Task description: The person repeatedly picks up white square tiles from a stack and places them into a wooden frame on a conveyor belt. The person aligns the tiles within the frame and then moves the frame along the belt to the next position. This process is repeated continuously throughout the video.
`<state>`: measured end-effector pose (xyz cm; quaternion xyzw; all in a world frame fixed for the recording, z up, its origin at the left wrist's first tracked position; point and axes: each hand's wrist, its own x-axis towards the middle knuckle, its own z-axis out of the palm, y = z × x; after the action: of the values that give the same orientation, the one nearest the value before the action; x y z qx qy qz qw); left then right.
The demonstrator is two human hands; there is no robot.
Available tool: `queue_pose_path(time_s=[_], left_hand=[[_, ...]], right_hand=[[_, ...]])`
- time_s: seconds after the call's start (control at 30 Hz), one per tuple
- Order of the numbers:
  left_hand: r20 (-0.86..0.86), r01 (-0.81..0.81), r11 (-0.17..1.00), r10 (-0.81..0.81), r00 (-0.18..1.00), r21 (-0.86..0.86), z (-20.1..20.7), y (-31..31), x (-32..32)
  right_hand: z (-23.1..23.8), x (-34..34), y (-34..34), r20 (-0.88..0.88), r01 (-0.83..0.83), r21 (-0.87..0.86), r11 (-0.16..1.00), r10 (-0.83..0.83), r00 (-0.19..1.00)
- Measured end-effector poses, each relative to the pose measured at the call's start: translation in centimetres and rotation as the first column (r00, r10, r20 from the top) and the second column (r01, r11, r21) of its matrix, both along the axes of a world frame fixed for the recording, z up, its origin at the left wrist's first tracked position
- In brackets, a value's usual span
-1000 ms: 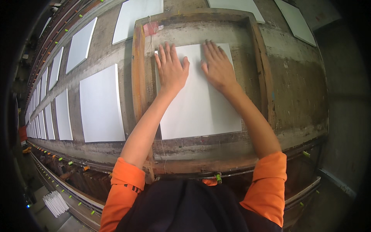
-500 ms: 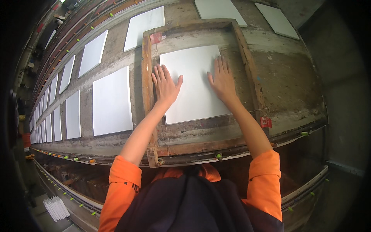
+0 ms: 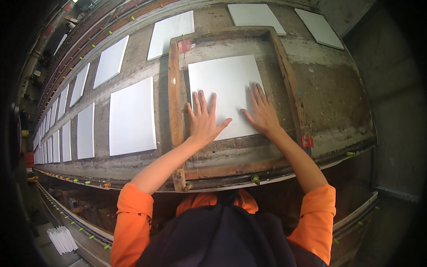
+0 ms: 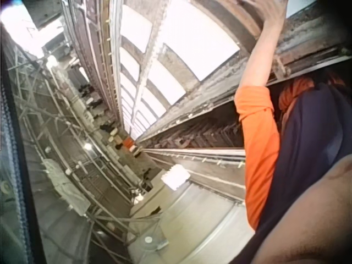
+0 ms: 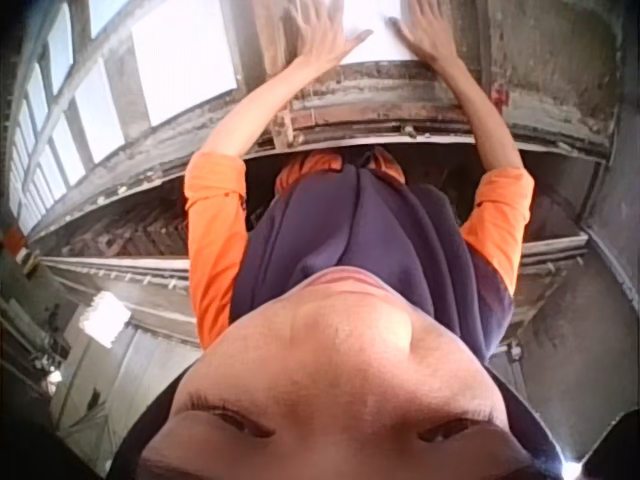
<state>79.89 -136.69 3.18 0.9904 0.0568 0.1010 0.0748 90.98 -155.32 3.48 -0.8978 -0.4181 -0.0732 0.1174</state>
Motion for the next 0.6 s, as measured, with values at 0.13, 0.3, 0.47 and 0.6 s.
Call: queue_pose_path(time_s=[0.13,0.3,0.47,0.6], left_hand=[[-0.115,0.023,0.998,-0.030,0.993,-0.064,1.2,0.6,-0.2],[0.226,-0.176,0.971,0.210,0.951,-0.163,2.9,5.8,-2.2],[-0.044,-0.312,0.679,0.382,0.923,-0.665,0.0,8.6,-2.0],[-0.055,-0.310,0.659,0.377,0.924,-0.685,-0.1,9.2,-1.9]], right_hand=[[0.4,0.0,-0.1,0.072,0.036,-0.141,0.989,-0.026,0.997],[5.4,3.2,-6.1,-0.083,0.441,0.259,0.859,-0.435,0.897],[1.9,4.8,-10.5,-0.196,0.396,0.103,0.913,-0.371,0.908],[2.5,4.4,-10.4,-0.187,0.374,0.123,0.919,-0.349,0.918]])
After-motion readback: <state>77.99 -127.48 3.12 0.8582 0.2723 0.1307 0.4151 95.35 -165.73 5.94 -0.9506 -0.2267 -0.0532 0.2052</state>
